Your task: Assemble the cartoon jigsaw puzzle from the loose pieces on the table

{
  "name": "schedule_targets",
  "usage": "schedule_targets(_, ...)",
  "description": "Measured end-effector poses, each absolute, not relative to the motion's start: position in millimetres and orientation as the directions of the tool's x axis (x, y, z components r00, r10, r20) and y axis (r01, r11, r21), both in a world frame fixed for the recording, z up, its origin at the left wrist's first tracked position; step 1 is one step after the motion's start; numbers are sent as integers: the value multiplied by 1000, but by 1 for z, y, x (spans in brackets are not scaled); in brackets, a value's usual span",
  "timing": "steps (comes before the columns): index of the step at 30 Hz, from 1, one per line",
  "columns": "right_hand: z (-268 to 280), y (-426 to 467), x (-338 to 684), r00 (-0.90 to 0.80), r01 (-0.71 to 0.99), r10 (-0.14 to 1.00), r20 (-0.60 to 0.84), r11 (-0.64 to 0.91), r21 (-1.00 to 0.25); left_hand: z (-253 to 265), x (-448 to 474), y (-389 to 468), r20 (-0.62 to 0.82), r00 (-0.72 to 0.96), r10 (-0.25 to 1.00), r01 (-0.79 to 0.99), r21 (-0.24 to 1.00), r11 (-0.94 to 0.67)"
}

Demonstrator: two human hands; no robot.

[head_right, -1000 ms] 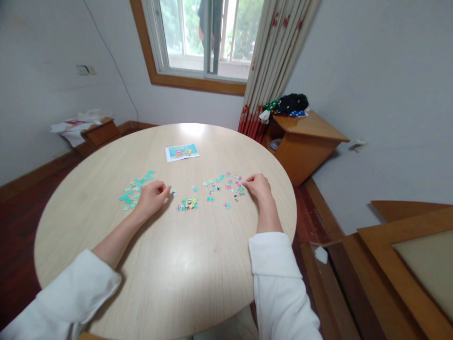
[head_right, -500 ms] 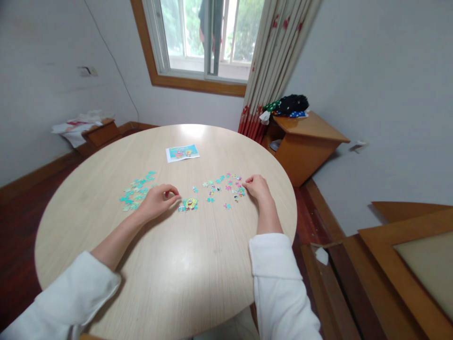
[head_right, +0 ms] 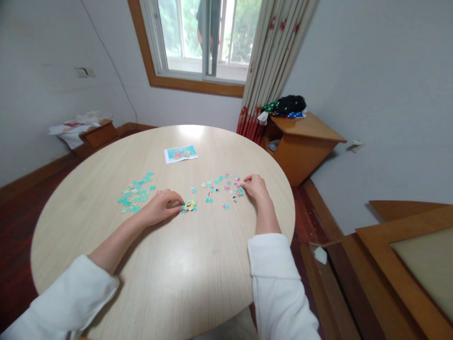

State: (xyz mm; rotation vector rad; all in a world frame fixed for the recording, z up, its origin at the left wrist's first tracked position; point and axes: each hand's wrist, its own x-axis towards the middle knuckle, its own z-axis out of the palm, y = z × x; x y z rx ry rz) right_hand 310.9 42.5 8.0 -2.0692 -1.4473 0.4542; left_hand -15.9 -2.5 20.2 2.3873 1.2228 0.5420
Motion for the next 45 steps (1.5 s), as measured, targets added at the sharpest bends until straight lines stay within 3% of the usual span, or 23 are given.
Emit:
schedule_targets(12, 14, 39, 307, 326, 733, 945, 20, -239, -637, 21, -16, -4, 118, 608, 785, 609, 565, -557)
schedule_targets(17, 15, 39, 308, 353, 736, 930, 97, -212, -643, 19, -16, -4, 124, 615, 779, 605, 560, -566)
schedule_targets(22, 17, 43, 298, 397, 605, 906, 148, -137, -784, 17, -16, -4, 173, 555, 814, 601, 593, -536)
schedule_targets(27, 11, 50, 271, 265, 442, 958, 113, -16, -897, 13, -19, 1, 257, 421, 870, 620, 619, -482)
schedule_targets(34, -5, 57, 258, 134, 469, 983, 128, 51, -882, 7, -20, 7, 332, 275, 902, 590, 683, -431)
schedule_targets(45, -3, 55, 254, 94, 697, 976, 197, 76, -713, 11, -19, 5, 337, 204, 919, 595, 702, -390)
